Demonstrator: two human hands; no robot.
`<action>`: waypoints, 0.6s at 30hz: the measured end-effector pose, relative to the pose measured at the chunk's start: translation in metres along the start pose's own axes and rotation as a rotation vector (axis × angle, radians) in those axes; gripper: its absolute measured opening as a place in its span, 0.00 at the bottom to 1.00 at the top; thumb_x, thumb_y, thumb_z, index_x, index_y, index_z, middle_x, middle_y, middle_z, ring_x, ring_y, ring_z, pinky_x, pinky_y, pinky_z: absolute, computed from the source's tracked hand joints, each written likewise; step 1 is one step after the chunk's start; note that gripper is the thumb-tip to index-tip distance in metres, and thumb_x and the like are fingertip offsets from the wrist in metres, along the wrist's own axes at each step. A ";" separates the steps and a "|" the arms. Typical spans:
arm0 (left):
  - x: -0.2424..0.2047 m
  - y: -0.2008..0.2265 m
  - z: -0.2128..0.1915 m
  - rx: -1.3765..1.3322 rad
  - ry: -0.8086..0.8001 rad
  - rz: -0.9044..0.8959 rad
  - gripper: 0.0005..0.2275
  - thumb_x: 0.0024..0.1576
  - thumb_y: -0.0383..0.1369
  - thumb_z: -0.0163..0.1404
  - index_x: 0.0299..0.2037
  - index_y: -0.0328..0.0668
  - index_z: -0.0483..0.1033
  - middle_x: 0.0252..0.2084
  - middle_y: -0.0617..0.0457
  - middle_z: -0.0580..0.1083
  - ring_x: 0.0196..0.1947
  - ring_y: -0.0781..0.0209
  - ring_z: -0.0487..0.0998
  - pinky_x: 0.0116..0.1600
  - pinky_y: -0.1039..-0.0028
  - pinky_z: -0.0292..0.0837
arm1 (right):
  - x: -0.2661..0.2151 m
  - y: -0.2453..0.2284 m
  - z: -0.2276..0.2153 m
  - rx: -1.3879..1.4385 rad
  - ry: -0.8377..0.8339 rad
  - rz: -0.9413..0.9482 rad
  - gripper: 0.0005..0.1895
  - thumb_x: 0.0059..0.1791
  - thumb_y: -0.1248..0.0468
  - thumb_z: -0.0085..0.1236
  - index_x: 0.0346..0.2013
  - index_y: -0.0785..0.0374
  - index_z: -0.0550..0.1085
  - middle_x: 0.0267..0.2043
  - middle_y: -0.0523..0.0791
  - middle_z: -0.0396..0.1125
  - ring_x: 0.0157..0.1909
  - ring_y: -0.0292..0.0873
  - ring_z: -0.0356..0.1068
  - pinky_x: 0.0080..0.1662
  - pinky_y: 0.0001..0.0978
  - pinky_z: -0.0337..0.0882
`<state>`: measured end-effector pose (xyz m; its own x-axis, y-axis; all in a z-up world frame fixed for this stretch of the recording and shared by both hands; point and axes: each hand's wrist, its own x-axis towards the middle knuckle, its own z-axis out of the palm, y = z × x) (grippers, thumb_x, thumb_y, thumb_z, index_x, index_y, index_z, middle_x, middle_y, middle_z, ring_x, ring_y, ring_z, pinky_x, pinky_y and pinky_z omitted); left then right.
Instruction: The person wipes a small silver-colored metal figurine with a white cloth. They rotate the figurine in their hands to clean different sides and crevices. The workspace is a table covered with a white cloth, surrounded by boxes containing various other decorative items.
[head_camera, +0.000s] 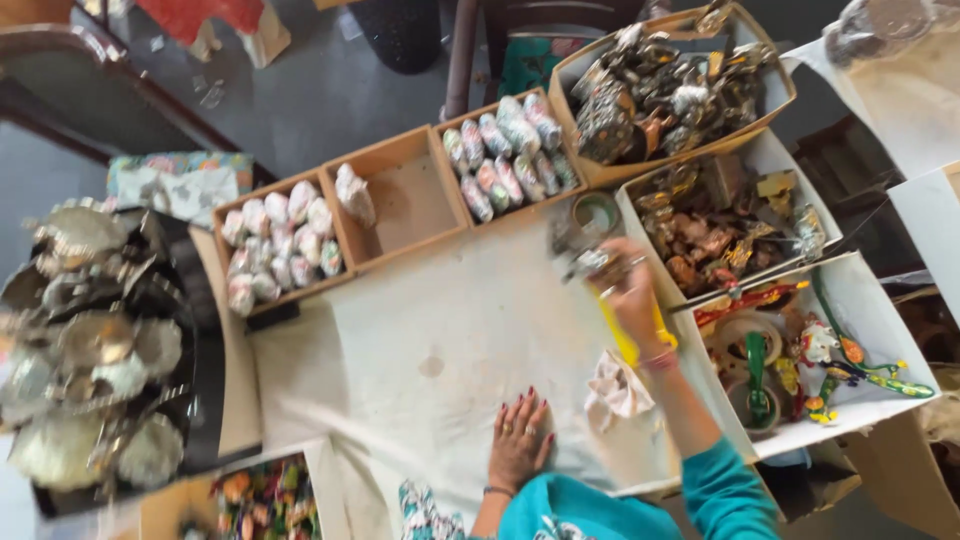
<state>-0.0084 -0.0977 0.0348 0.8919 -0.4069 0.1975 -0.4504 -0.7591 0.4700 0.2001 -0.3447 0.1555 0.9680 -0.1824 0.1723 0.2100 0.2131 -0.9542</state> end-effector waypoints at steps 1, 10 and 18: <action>-0.002 0.002 0.003 0.005 0.003 -0.017 0.28 0.59 0.43 0.52 0.69 0.46 0.65 0.73 0.45 0.60 0.72 0.49 0.58 0.73 0.53 0.46 | -0.025 0.026 0.012 0.006 -0.015 0.009 0.29 0.47 0.85 0.56 0.58 0.59 0.66 0.54 0.43 0.64 0.55 0.37 0.69 0.56 0.31 0.74; -0.045 -0.006 0.017 0.035 0.060 -0.031 0.25 0.63 0.44 0.50 0.68 0.44 0.65 0.72 0.46 0.62 0.75 0.47 0.57 0.77 0.51 0.46 | -0.135 0.084 0.116 -0.238 -0.426 0.283 0.28 0.44 0.79 0.63 0.58 0.63 0.71 0.50 0.46 0.72 0.54 0.39 0.73 0.55 0.31 0.75; -0.056 0.005 -0.012 0.005 0.110 -0.048 0.24 0.61 0.42 0.52 0.68 0.48 0.67 0.74 0.47 0.60 0.73 0.48 0.58 0.75 0.53 0.48 | -0.128 0.066 0.108 -0.433 -0.582 -0.004 0.36 0.43 0.76 0.61 0.65 0.60 0.66 0.64 0.50 0.66 0.62 0.48 0.70 0.60 0.39 0.71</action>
<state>-0.0600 -0.0727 0.0368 0.9112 -0.3125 0.2683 -0.4075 -0.7788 0.4768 0.1045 -0.2038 0.0966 0.9089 0.3839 0.1628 0.2569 -0.2081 -0.9438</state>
